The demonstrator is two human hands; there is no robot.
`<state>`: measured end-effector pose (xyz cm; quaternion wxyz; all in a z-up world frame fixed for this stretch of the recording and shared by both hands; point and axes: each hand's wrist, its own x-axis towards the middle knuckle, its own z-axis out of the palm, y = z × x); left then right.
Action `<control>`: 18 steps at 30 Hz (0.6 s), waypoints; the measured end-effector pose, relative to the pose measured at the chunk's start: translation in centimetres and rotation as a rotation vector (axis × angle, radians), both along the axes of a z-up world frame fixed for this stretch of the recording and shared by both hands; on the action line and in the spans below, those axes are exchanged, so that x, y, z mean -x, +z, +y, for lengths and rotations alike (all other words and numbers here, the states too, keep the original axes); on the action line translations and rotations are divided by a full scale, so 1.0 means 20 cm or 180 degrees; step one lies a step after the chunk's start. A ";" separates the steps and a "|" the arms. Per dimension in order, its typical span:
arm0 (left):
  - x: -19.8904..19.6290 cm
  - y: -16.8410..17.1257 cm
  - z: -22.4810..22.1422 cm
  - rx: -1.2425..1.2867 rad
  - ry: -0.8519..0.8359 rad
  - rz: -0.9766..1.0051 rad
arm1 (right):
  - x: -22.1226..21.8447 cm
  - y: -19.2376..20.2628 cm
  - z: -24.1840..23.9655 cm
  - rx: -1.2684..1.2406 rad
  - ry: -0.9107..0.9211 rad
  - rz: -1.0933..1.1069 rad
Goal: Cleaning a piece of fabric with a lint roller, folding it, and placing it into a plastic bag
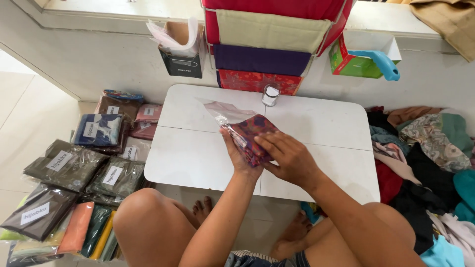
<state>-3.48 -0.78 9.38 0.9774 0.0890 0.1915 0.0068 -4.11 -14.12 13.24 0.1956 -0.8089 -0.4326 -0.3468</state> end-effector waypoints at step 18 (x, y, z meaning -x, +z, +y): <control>0.03 0.28 0.04 0.0183 -0.0464 0.0108 | 0.01 0.27 -0.13 0.0002 0.0093 0.0203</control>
